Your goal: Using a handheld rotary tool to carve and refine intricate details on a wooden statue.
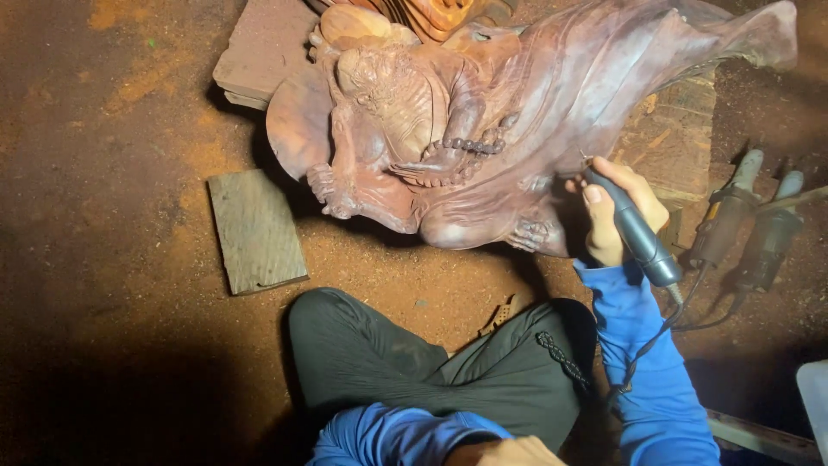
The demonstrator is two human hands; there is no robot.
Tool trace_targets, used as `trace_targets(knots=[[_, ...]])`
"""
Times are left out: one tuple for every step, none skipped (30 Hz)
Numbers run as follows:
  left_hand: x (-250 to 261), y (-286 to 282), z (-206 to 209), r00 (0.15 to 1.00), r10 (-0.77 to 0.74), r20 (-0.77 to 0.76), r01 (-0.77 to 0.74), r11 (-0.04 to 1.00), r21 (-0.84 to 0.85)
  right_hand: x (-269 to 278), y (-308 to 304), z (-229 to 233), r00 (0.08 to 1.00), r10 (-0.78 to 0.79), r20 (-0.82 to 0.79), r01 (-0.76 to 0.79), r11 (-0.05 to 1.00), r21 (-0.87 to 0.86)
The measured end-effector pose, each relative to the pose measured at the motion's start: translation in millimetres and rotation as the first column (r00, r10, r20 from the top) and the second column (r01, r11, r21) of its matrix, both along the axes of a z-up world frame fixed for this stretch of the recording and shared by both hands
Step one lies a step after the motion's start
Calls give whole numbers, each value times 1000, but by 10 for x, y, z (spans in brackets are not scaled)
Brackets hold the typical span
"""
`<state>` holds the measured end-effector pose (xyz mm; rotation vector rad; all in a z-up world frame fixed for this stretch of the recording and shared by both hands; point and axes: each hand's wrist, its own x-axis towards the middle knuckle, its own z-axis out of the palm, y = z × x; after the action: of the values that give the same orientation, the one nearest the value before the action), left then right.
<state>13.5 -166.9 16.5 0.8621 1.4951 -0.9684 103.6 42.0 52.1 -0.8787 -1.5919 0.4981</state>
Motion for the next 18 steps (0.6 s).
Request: trace_targets(knots=[[-294,-52,-25,903,-9,429,-70,984,167,49,-5,-53,1000,-3,-23,3,1000,-12],[-592,-99,-55,636,-96,766,-202,937,285,89,-1,-111,999,-5,-48,4,1000,-23],[-752,-67,-65,638,-96,764,-204,936,288,151,6,-180,999,-1,-49,0,1000,-20],[-915,-49,-73,59,-325,944,-448,836,315,208,4,-263,997,4,-75,-4,1000,-10],[-1077,-24,-87,-478,-566,671,-645,745,168,267,8,-354,995,9,-101,-9,1000,1],[-1065,14,116,-478,-561,675,-646,746,162,244,-17,-365,995,9,-100,-10,1000,-7],[-1051,61,317,-522,-656,545,-780,625,5,226,-38,-377,995,-39,-95,37,999,-30],[-1032,131,521,-523,-750,404,-849,497,-177,228,-52,-371,992,-95,-87,91,995,-47],[-1011,208,672,-530,-746,404,-845,503,-179,206,-53,-361,991,-102,-85,99,994,-48],[-997,297,827,-225,-817,531,-973,214,-82,179,-42,-341,995,-90,37,88,995,39],[-989,378,987,100,-783,614,-995,-87,51,145,-36,-316,983,-85,162,66,991,120],[-912,510,894,97,-784,613,-995,-88,44,49,-53,-251,982,-85,168,65,990,122],[-843,636,809,362,-753,549,-932,-271,242,-55,-75,-179,962,-100,254,58,984,168],[-780,798,735,600,-676,427,-795,-445,412,-173,-53,-90,935,-119,333,45,974,223],[-733,907,609,601,-679,421,-795,-453,403,-248,-10,-147,934,-120,336,40,971,236],[-691,1020,487,695,-632,344,-719,-604,345,-324,32,-203,944,-114,311,29,963,266],[-641,1145,371,780,-561,276,-623,-734,269,-392,83,-257,952,-106,286,18,955,296],[-704,1168,340,774,-574,268,-631,-730,262,-438,93,-261,952,-121,282,30,951,307]])
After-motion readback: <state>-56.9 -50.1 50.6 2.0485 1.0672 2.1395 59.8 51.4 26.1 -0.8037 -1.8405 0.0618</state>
